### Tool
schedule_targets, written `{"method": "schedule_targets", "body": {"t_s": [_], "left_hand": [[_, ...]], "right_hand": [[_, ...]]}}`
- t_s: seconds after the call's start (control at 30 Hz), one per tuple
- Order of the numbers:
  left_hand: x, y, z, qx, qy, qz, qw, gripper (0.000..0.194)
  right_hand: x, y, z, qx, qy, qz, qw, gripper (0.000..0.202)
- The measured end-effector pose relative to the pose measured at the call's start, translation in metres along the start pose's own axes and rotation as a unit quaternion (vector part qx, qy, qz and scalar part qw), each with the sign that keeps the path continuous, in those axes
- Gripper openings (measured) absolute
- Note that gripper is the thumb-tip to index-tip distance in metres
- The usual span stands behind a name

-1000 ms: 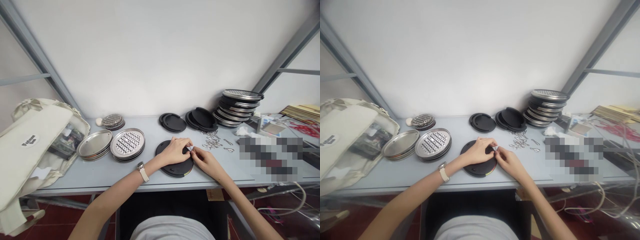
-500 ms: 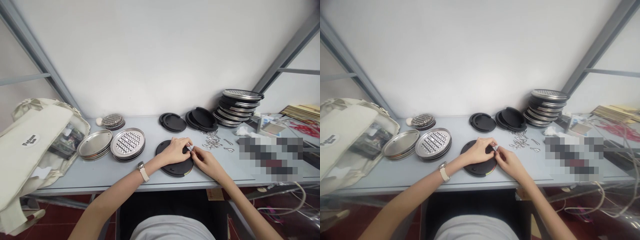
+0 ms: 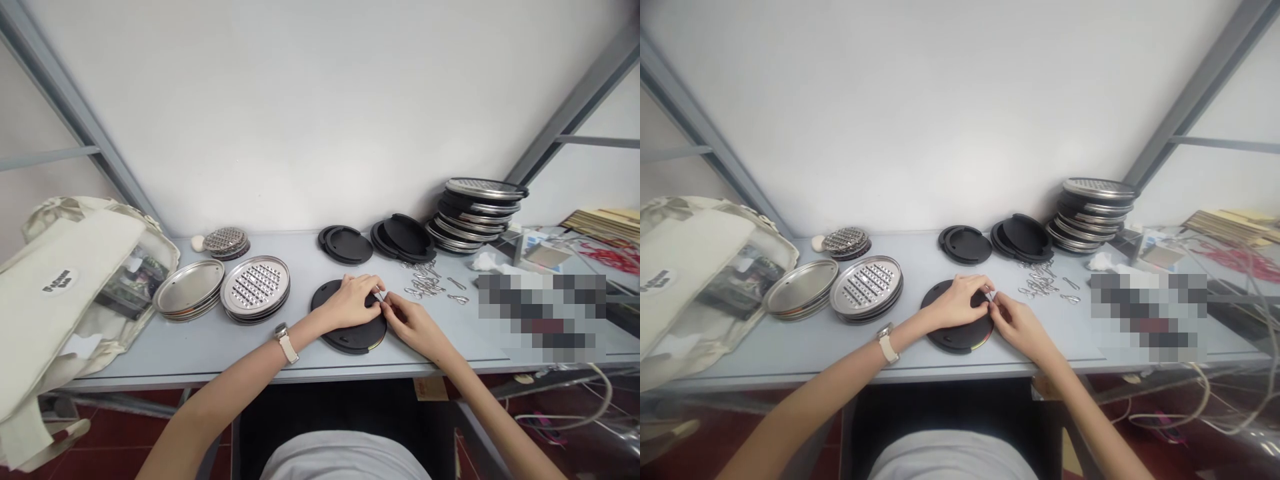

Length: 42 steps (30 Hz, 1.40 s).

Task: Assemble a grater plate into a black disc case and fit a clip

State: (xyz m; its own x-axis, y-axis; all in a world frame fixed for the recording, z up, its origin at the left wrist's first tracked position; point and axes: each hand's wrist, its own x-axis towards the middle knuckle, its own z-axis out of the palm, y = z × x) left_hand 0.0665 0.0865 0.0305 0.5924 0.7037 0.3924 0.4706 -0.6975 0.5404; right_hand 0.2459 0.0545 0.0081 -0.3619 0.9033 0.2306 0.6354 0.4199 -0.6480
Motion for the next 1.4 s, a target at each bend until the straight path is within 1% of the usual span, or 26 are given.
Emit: {"method": "schedule_targets", "body": {"t_s": [0.2, 0.37, 0.53, 0.8, 1.0, 1.27, 1.4], "left_hand": [[0.0004, 0.0012, 0.0, 0.005, -0.013, -0.013, 1.0, 0.021], [0.0004, -0.0004, 0.0009, 0.018, -0.01, -0.002, 1.0, 0.014], [-0.0006, -0.0019, 0.0012, 0.02, -0.003, 0.013, 1.0, 0.013], [0.0, 0.0013, -0.001, 0.04, -0.013, 0.006, 0.999, 0.006], [0.0002, 0.001, -0.001, 0.023, -0.014, -0.001, 1.0, 0.012], [0.0022, -0.0012, -0.001, -0.05, 0.005, -0.015, 0.999, 0.023], [0.0035, -0.0025, -0.002, -0.073, 0.001, -0.033, 0.997, 0.026]], "right_hand": [[0.0004, -0.0019, -0.0006, 0.002, 0.002, -0.004, 1.0, 0.023], [0.0001, -0.0012, -0.0004, 0.002, 0.006, -0.004, 1.0, 0.022], [0.0005, -0.0014, -0.0005, -0.002, 0.004, -0.002, 1.0, 0.021], [0.0002, -0.0032, -0.0007, -0.004, -0.001, 0.003, 1.0, 0.023], [-0.0004, -0.0023, -0.0008, -0.006, -0.004, 0.003, 1.0, 0.022], [-0.0001, -0.0028, -0.0009, -0.013, 0.005, -0.004, 1.0, 0.02], [-0.0001, -0.0033, -0.0005, -0.017, 0.011, -0.005, 1.0, 0.019]]}}
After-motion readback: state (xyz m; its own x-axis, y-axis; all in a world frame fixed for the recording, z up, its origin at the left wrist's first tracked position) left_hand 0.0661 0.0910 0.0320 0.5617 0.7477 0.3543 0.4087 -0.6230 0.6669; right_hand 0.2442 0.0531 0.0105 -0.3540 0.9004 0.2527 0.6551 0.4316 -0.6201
